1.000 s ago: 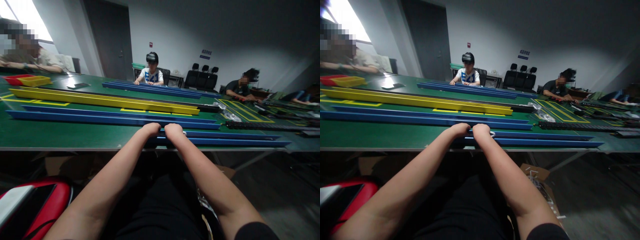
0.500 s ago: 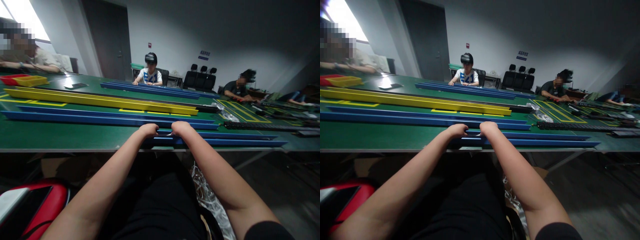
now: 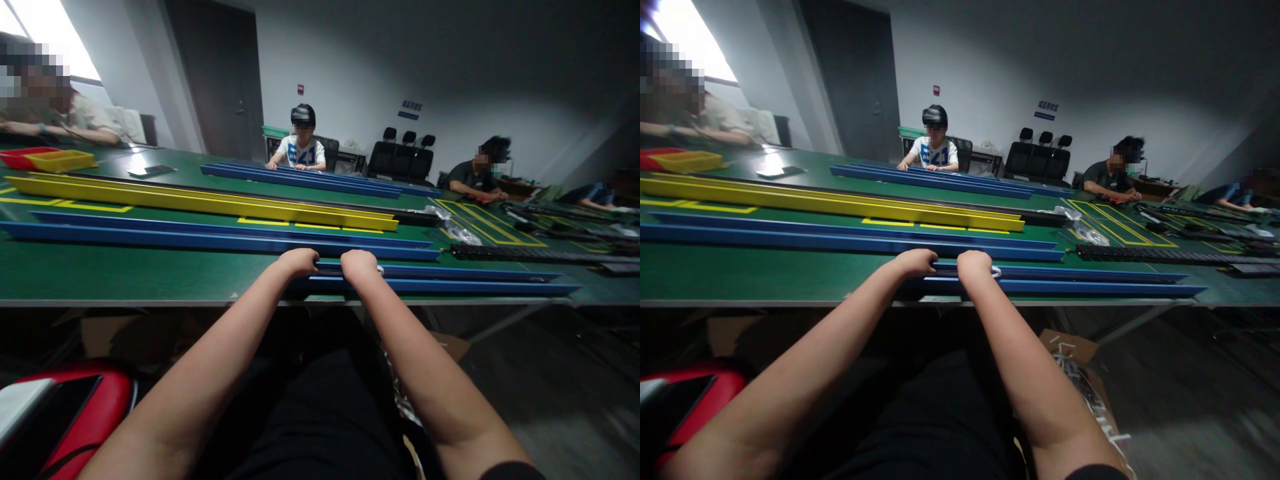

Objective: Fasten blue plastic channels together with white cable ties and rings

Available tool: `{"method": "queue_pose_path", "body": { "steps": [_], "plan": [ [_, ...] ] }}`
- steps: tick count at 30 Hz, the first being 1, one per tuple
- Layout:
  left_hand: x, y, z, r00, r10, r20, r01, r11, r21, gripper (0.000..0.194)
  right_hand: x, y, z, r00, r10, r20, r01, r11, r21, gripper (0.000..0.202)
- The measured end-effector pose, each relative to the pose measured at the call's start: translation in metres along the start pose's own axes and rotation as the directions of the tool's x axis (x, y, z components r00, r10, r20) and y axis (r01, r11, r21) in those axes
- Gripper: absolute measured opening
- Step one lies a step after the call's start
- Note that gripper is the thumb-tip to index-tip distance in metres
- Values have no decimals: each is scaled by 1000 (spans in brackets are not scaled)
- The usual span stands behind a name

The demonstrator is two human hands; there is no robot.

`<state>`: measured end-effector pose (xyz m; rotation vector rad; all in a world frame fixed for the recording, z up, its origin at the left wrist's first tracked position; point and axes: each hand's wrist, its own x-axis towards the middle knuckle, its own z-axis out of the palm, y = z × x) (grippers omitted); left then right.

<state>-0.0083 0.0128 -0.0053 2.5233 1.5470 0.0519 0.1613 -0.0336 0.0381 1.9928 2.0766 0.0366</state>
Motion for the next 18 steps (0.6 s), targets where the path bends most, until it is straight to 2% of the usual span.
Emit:
{"method": "queue_pose_path", "body": {
  "steps": [4,11,18],
  "plan": [
    [7,8,-2,998,56,16,-57,998,14,28,0,0,-1,1000,21,7,-22,999,24,35],
    [21,39,2,991,134,11,-134,991,9,27,-4,0,-3,1000,28,-7,-28,999,41,36],
    [16,38,7,988,149,-46,-149,989,14,29,-10,2,-3,1000,14,-20,-13,998,54,34]
  ]
}}
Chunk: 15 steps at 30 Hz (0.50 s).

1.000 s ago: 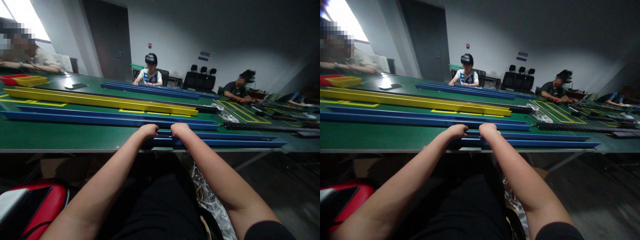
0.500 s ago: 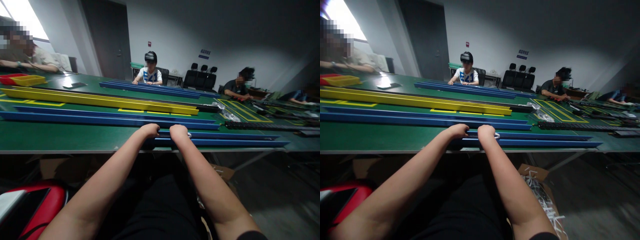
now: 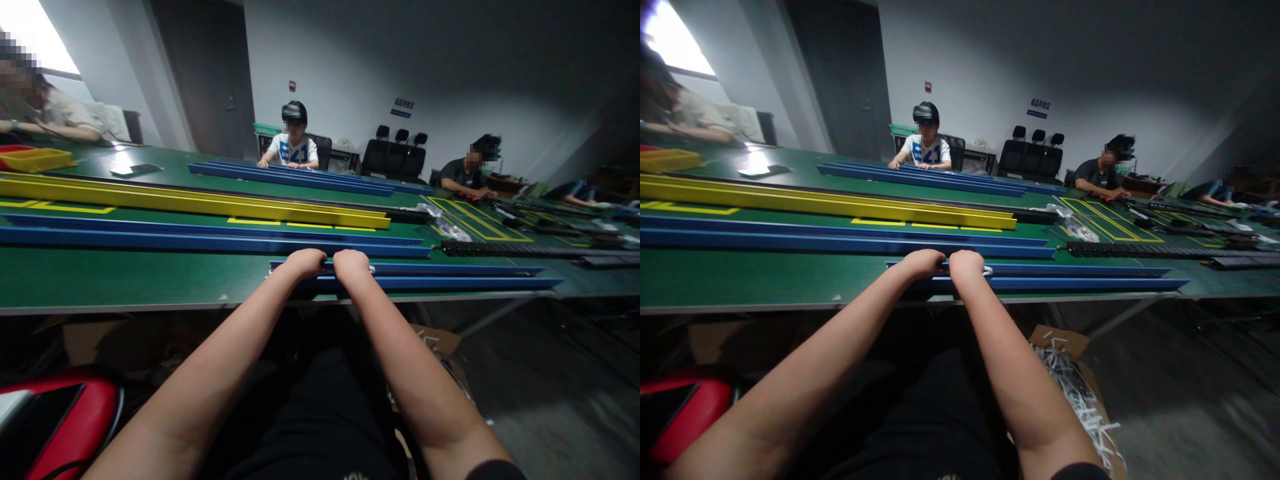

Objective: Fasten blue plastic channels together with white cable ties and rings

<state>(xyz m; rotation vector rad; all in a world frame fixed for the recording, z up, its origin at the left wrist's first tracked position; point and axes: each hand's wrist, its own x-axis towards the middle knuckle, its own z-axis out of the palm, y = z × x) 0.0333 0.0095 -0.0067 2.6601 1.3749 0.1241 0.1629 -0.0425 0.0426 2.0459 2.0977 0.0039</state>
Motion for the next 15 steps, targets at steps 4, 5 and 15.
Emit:
{"method": "queue_pose_path", "body": {
  "steps": [4,5,15],
  "plan": [
    [-10,-4,-1,1000,20,-23,-20,1000,2,27,-4,2,1,1000,-4,-21,4,1000,16,31],
    [-13,-8,-2,999,24,-26,-24,1000,4,26,-5,1,2,1000,-11,-26,12,1000,20,30],
    [-62,-78,-16,996,-82,35,81,996,47,32,-6,-24,-17,985,-172,-3,172,985,7,39]
  ]
}}
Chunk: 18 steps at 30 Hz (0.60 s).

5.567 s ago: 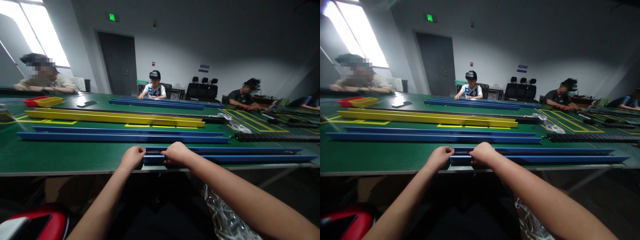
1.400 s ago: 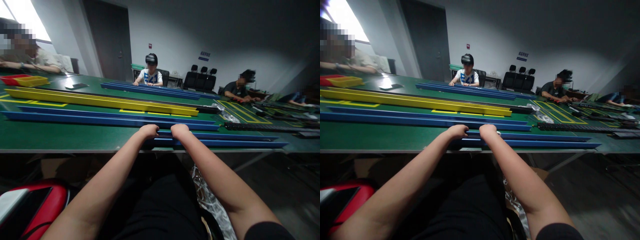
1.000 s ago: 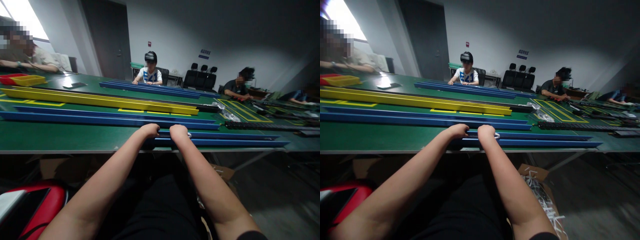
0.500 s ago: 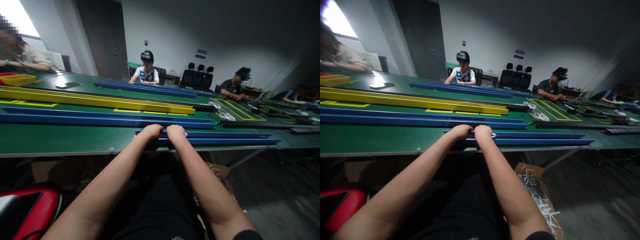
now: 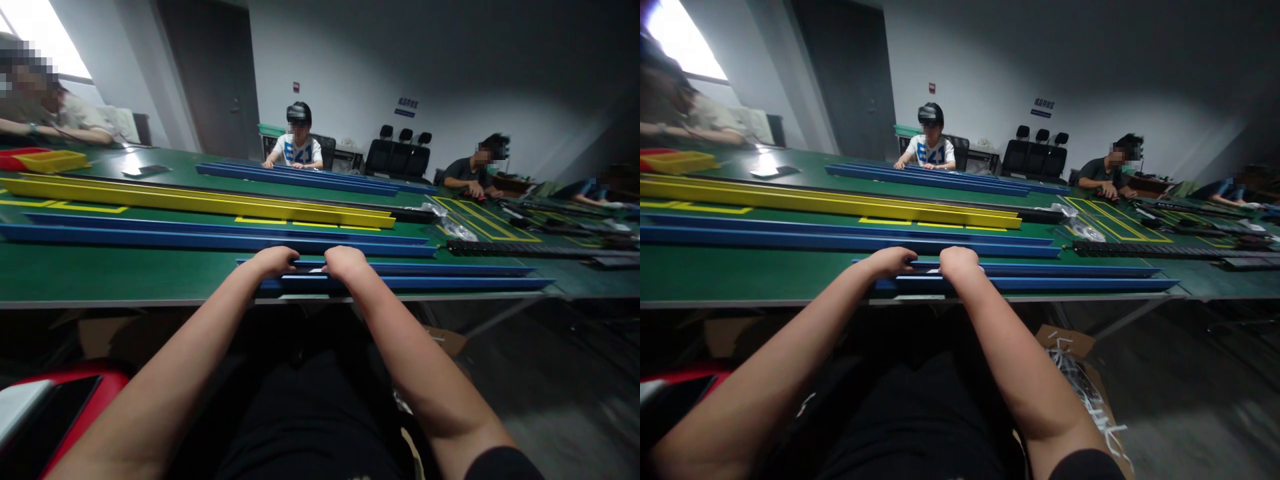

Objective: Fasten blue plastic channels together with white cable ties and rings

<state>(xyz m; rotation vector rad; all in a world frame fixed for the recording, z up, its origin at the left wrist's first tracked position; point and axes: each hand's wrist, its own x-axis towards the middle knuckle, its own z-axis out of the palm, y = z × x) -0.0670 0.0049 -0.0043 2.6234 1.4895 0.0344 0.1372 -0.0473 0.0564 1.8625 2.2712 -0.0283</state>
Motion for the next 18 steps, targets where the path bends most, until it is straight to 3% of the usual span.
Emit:
{"method": "queue_pose_path", "body": {
  "steps": [7,11,18],
  "plan": [
    [2,5,-1,999,-33,0,33,999,-6,37,11,11,0,997,46,66,-44,998,-34,45],
    [2,3,0,999,-42,-4,42,999,-13,38,11,2,11,996,85,20,-84,996,-36,30],
    [2,2,2,1000,-23,-20,23,1000,3,40,5,-4,18,990,137,-33,-137,991,-2,32]
  ]
}}
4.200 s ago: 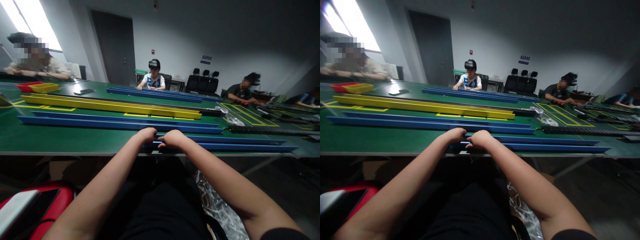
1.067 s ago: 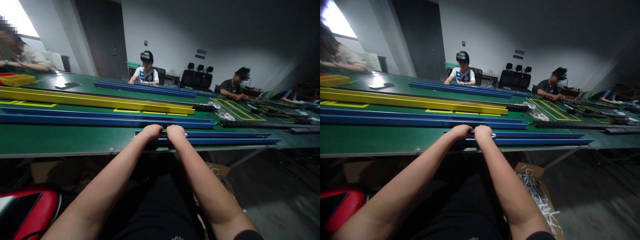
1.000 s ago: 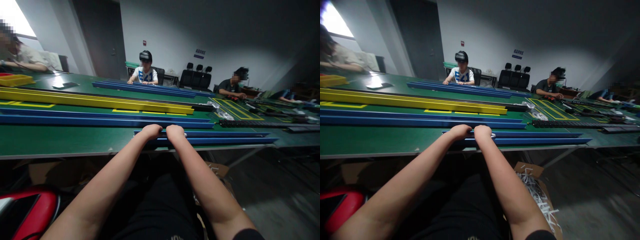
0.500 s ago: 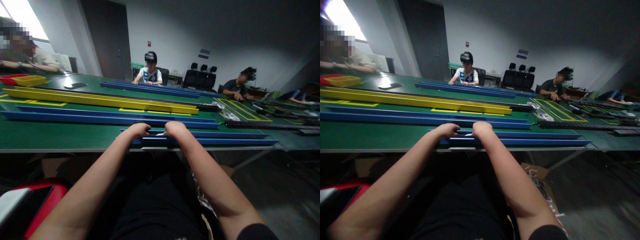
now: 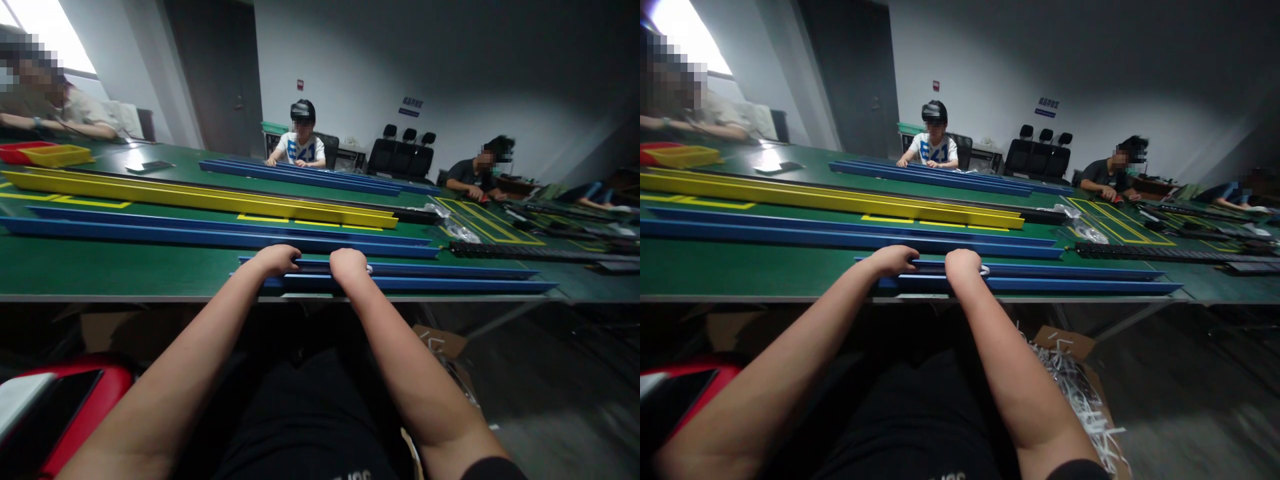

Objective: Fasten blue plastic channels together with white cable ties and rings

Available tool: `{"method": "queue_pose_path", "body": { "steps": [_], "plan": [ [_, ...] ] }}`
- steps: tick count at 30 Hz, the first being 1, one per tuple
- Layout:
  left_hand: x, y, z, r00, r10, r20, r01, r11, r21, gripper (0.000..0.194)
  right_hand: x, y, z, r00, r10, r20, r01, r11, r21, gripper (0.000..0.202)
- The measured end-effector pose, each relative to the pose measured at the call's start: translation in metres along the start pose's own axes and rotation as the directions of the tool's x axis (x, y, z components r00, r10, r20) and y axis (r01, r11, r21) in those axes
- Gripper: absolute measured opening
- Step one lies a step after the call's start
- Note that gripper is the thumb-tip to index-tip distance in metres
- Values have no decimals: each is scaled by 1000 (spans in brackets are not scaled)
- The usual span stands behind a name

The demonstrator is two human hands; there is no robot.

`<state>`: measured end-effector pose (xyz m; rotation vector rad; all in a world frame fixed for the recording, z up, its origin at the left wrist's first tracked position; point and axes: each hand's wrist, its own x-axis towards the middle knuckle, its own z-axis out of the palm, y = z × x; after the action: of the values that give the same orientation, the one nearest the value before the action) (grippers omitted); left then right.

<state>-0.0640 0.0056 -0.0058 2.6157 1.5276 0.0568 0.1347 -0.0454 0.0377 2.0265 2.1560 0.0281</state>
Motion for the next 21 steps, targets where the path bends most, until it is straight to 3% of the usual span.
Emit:
{"method": "queue_pose_path", "body": {
  "steps": [21],
  "plan": [
    [-1,2,-3,998,-44,42,44,999,-5,46,-2,5,5,998,2,-64,0,1000,28,31]
  ]
}}
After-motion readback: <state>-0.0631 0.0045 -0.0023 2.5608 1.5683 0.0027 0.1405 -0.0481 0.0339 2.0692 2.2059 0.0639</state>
